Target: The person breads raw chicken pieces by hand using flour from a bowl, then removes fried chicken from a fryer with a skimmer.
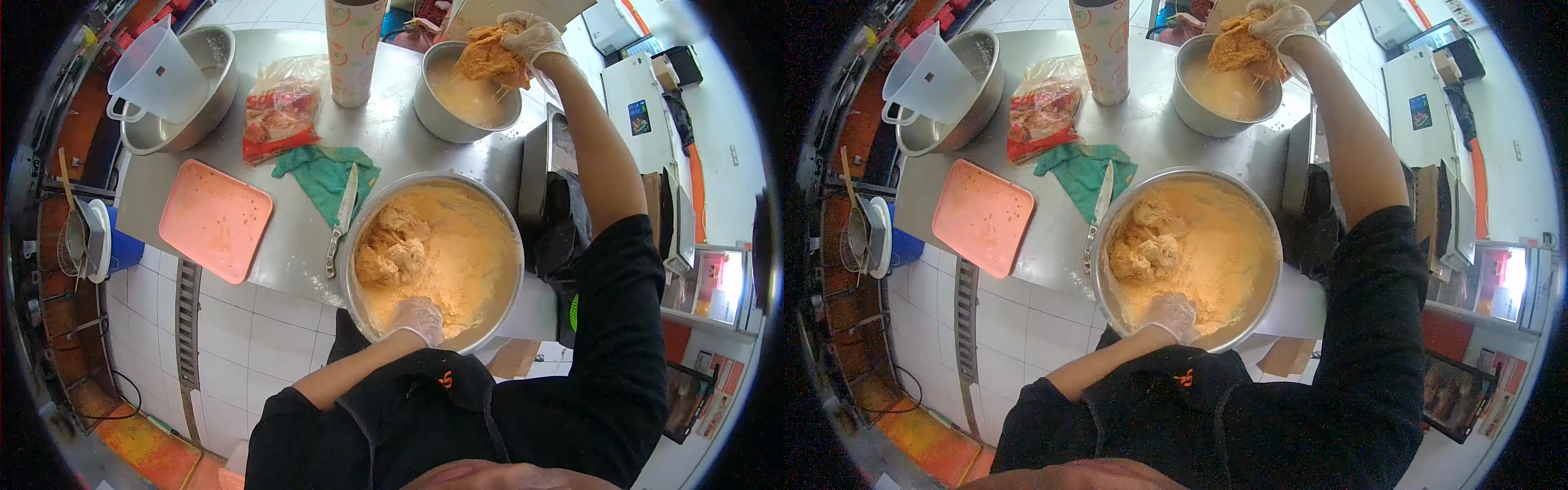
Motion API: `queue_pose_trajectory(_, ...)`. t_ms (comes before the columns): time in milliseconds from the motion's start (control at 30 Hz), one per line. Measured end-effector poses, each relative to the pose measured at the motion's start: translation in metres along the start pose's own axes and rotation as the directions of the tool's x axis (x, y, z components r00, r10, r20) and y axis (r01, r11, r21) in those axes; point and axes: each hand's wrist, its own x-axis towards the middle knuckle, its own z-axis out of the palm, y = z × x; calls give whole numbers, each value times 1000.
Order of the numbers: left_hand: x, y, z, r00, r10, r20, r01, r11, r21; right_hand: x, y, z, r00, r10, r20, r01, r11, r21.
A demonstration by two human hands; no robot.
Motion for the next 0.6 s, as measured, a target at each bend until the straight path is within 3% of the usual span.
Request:
queue_pose_trajectory(67, -2, 2, -6, 997, -12, 71, 10, 999, 33, -1, -11, -6, 998, -54, -22, 54, 998, 13)
queue_pose_trajectory(133, -3, 2, -6, 999, 0, 52, -2, 999, 36, -11, -45, -21, 981, -13, -191, -13, 991, -133)
queue_pose_trajectory(167, -4, 2, -6, 999, 14, 34, -16, 999, 37, -10, -54, -29, 981, -13, -196, -13, 991, -131)
queue_pose_trajectory(233, -1, 0, 1, 1000, 3, 19, -3, 1000, 19, -8, -67, -47, 983, 65, -169, -76, 995, -59)
queue_pose_trajectory(333, -1, 2, -1, 1000, -13, 13, 13, 1000, 20, 4, -78, -82, 992, 56, -116, -63, 996, -59)
queue_pose_trajectory(367, -2, 2, -2, 1000, -20, 22, 19, 999, 40, 7, -78, -91, 985, 23, -170, -13, 998, 61)
queue_pose_trajectory(400, -1, 2, -2, 1000, -19, 21, 19, 999, 42, -3, -103, -104, 963, 118, -244, -83, 985, 151)
queue_pose_trajectory(467, 3, 0, 2, 997, -50, 51, 49, 999, 11, 7, -98, -127, 966, -12, -259, 85, 958, 275)
queue_pose_trajectory(500, 1, 1, -1, 998, -47, 52, 47, 999, 11, 10, -95, -133, 966, -11, -258, 83, 958, 273)
queue_pose_trajectory(567, -6, 3, -10, 998, -38, 54, 39, 999, -14, 11, -91, -137, 892, -120, -435, 305, 871, 386)
queue_pose_trajectory(600, -5, 3, -8, 998, -37, 58, 38, 999, -17, 9, -88, -135, 894, -117, -432, 301, 872, 387)
